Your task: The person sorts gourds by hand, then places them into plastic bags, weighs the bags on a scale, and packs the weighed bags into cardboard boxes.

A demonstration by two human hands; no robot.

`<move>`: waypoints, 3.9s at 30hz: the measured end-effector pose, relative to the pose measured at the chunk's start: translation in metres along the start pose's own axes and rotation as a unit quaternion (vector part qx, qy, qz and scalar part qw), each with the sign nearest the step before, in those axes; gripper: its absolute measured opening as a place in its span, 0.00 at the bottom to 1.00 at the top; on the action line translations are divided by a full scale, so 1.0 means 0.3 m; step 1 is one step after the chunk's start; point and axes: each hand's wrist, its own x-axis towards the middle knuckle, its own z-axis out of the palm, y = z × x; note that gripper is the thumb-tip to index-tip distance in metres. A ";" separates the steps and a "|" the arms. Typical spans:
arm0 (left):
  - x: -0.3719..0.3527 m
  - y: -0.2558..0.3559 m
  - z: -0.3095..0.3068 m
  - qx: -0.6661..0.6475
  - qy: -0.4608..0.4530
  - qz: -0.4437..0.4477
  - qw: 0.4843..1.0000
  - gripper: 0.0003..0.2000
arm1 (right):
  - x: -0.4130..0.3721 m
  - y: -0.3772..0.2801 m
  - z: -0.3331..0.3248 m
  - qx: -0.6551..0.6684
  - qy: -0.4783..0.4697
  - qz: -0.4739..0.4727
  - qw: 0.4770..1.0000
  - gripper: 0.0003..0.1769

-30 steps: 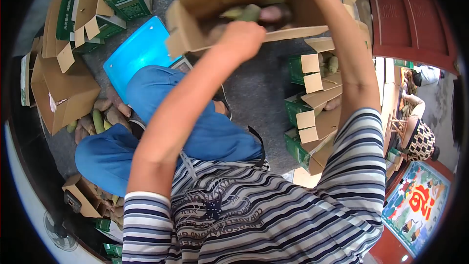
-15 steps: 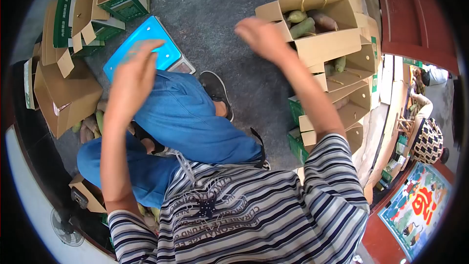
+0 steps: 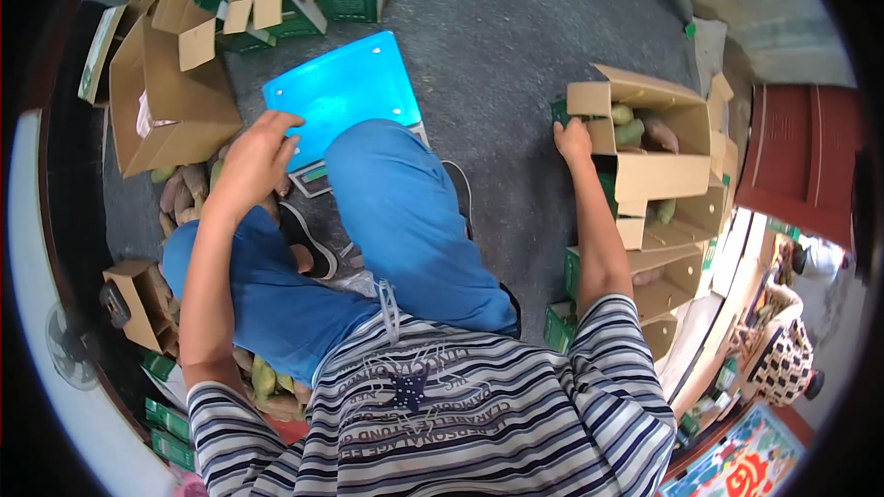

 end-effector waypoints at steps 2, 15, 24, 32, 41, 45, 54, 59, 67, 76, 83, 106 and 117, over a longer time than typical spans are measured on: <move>0.000 -0.055 0.027 -0.013 -0.031 -0.002 0.999 0.11 | 0.022 -0.091 -0.046 0.002 -0.027 -0.084 0.996 0.20; 0.009 -0.091 0.066 0.139 -0.047 0.008 0.989 0.10 | 0.150 -1.238 -0.238 0.073 0.143 -0.476 0.865 0.15; -0.013 -0.109 0.066 0.181 -0.054 0.009 0.982 0.11 | 0.290 -1.365 -0.138 -0.074 -0.018 -0.380 0.922 0.16; -0.017 -0.098 0.068 0.159 -0.057 0.018 0.985 0.11 | 0.409 -1.321 -0.205 0.102 0.218 -0.362 0.901 0.09; -0.046 -0.111 0.062 0.135 -0.035 0.019 0.990 0.13 | 0.393 -1.202 -0.545 0.257 0.281 -0.343 0.858 0.12; -0.044 -0.102 0.040 0.112 -0.014 0.024 0.993 0.12 | 0.145 -1.143 -0.712 0.168 0.246 -0.407 0.864 0.11; -0.084 -0.188 -0.024 0.115 0.108 -0.015 0.987 0.13 | -0.135 -1.136 -0.629 0.088 0.103 -0.416 0.899 0.12; -0.160 -0.245 -0.148 0.075 0.233 -0.097 0.965 0.14 | -0.301 -1.283 -0.620 0.148 0.062 -0.469 0.869 0.13; -0.260 -0.259 -0.264 -0.020 0.514 -0.122 0.849 0.10 | -0.619 -1.635 -0.319 0.102 0.080 -0.649 0.750 0.08; -0.353 -0.239 -0.340 -0.258 0.633 -0.035 0.729 0.10 | -0.789 -1.695 -0.196 -0.019 0.064 -0.678 0.732 0.15; -0.598 -0.474 -0.245 -0.277 0.613 -0.102 0.733 0.13 | -0.835 -1.445 -0.492 -0.017 0.008 -0.721 0.692 0.13; -0.366 -0.873 0.671 -0.124 0.100 -0.539 0.827 0.50 | -0.662 -1.304 -0.335 -0.152 -0.126 -0.593 0.780 0.23; -0.806 -0.837 0.270 -0.097 0.527 -0.422 0.731 0.44 | -0.628 -1.303 -0.323 -0.131 -0.106 -0.617 0.769 0.15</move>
